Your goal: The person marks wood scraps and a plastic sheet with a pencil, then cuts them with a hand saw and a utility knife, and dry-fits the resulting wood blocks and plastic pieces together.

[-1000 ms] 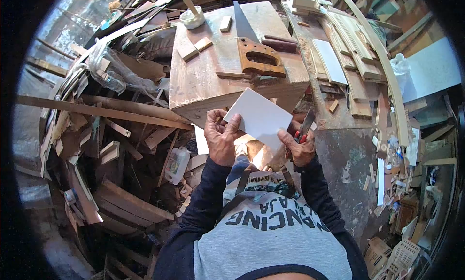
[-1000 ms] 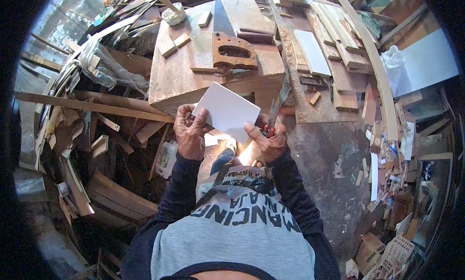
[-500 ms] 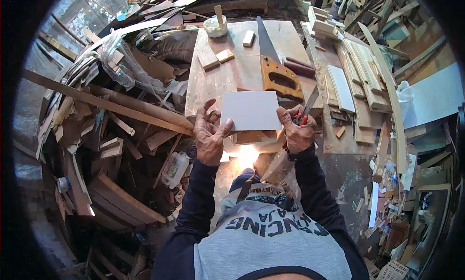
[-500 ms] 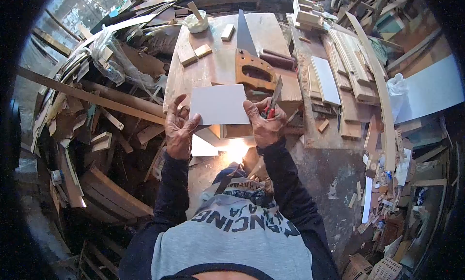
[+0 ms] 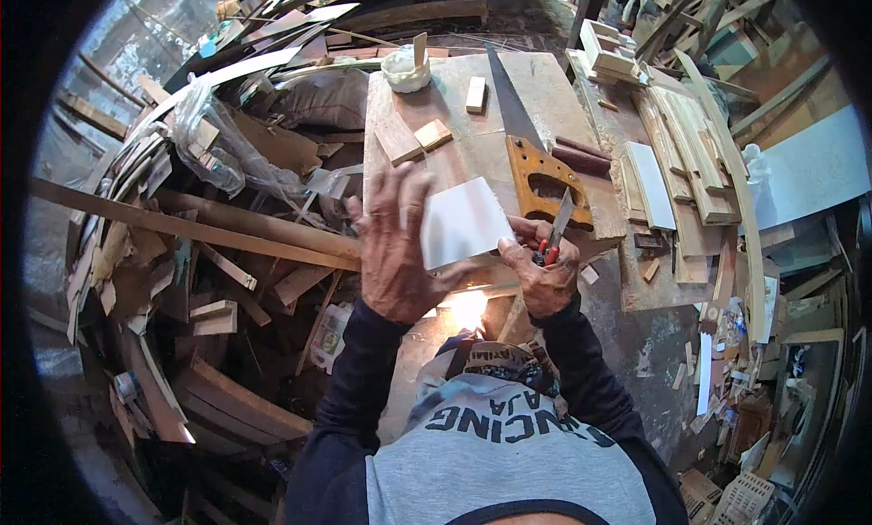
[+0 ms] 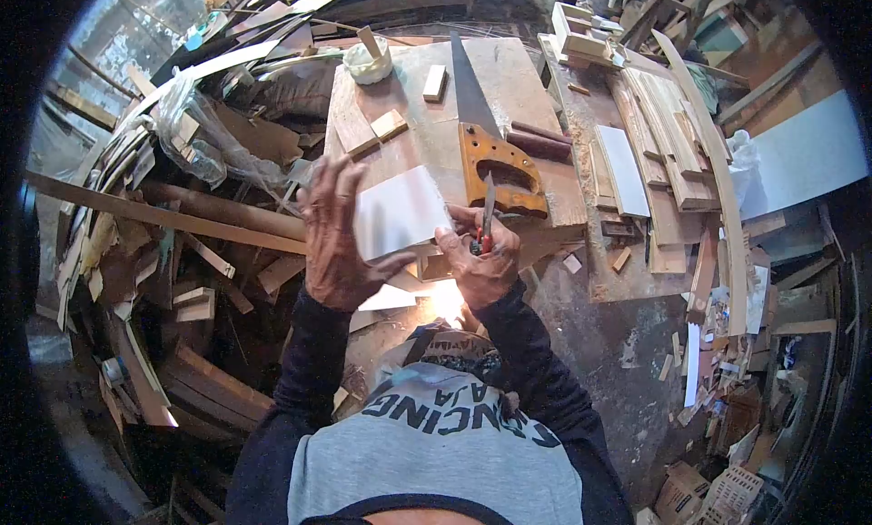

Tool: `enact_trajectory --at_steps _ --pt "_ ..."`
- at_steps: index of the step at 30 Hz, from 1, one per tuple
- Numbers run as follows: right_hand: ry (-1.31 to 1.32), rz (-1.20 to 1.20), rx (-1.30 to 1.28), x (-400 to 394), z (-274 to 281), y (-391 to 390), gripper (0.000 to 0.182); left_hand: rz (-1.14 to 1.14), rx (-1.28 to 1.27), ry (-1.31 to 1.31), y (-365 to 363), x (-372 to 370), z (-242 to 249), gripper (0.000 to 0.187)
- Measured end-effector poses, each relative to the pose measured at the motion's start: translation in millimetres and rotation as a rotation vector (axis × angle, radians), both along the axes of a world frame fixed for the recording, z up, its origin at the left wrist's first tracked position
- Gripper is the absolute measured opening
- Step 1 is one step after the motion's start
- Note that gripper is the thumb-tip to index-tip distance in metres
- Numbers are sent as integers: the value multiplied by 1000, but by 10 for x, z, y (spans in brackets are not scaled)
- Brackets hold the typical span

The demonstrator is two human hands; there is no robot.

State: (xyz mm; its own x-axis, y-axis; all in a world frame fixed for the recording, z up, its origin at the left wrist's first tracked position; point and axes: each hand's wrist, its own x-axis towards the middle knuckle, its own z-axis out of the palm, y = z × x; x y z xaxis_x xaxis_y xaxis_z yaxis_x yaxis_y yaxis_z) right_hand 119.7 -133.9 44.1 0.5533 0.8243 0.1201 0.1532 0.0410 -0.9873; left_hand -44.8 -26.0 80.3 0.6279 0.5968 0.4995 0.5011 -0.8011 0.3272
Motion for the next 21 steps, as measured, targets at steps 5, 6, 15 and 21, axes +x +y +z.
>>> enact_trajectory --at_steps 5,6,15,21 --pt "16 19 172 -190 255 76 24 -281 -259 -171 184 78 -94 94" --pt "92 41 210 -150 222 66 22 -314 -339 -195 192 48 -95 91" --pt "-729 3 -251 363 195 150 16 -364 -1299 -641 65 183 -241 34" --pt "-501 -51 -252 509 456 110 19 -404 -1498 -704 -8 266 -201 36"
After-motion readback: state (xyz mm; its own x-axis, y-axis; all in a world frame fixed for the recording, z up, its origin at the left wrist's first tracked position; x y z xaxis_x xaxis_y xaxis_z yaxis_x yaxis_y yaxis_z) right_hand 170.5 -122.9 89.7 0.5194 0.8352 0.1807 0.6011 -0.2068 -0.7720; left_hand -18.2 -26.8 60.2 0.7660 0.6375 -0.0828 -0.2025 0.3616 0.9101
